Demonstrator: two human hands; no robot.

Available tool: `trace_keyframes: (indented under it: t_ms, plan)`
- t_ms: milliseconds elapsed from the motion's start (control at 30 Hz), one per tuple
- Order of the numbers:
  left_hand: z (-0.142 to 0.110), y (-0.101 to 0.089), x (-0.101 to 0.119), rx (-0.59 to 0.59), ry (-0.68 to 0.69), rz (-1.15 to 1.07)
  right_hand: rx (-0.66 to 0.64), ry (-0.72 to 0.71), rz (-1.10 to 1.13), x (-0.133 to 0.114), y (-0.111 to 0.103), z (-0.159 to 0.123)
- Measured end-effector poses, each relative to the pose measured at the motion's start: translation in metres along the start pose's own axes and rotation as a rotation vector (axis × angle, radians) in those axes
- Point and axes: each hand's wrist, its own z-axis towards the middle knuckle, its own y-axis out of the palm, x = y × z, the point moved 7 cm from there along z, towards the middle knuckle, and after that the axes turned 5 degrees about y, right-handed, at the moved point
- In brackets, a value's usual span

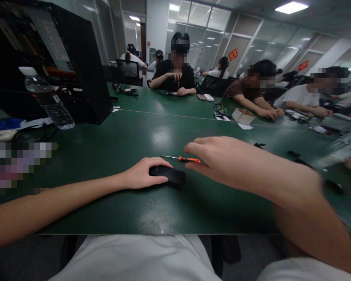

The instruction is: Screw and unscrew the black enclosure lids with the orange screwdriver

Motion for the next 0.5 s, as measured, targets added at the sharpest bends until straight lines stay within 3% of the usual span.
trace_keyframes:
  t_ms: [100, 167, 300, 500]
  plan:
    - [0.000, -0.002, -0.001, -0.042, 0.006, -0.019, -0.490, 0.176, -0.268, 0.027, 0.050, 0.039]
    - [-0.001, -0.004, -0.001, -0.046, 0.017, -0.025, -0.640, 0.236, -0.289, 0.040, 0.076, 0.047]
    - [0.001, -0.002, 0.001, -0.035, 0.067, -0.021, -0.610, 0.200, -0.230, 0.047, 0.105, 0.044]
    - [0.001, 0.003, 0.001, -0.012, 0.137, -0.004, -0.363, 0.040, 0.180, 0.038, 0.111, 0.045]
